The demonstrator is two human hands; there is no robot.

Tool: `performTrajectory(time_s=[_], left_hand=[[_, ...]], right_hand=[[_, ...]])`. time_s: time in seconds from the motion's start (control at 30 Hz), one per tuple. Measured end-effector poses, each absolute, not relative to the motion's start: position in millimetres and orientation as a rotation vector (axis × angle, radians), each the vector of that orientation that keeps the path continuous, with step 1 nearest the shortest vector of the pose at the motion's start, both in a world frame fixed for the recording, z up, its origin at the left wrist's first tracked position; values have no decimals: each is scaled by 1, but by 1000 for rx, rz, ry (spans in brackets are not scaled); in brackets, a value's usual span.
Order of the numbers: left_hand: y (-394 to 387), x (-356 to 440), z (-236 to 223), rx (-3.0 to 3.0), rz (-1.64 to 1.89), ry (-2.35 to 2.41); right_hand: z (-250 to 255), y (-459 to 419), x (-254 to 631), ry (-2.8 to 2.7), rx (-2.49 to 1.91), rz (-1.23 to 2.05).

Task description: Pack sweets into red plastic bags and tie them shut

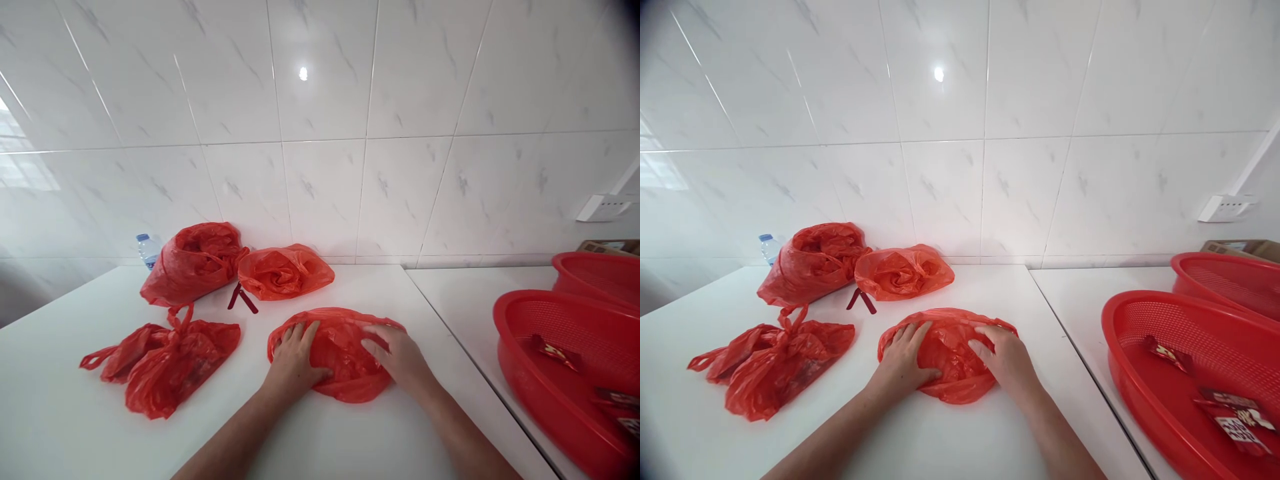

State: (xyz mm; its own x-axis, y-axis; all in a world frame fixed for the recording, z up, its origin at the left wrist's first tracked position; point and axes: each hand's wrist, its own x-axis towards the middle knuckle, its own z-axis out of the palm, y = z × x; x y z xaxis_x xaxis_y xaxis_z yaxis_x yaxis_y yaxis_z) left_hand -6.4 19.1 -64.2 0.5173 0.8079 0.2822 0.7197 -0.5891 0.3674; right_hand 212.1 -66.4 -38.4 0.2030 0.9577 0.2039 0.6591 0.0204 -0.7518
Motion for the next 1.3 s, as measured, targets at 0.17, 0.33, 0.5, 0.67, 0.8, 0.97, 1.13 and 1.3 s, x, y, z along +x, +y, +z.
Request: performTrajectory(time_s=[0.17,0.33,0.5,0.67,0.8,0.97,1.13,1.3], left_hand=[[7,-3,-57,2729,698,1054],[1,-7,-53,2719,551,933],[0,-8,-55,2654,494,961],[-1,-9,-52,2840,840,820],[4,-13,-46,2822,1278,1016],[17,-16,-47,2371,976,1273],[23,-17,-50,1918,730,1132],[23,-16,-47,1791,671,1016]], right_hand=[[-42,-61,186,-1713,-1795,125],[-46,-55,206,-1305,-1965,389],[-45,-56,229,-1152,-2066,490],[-38,-64,215,-1261,-2133,422],[-29,-69,198,-1460,-2150,236],[-26,-73,195,-1556,-2157,431],[-24,-77,212,-1544,-1902,773],[-32,-73,239,-1325,-1583,1106]])
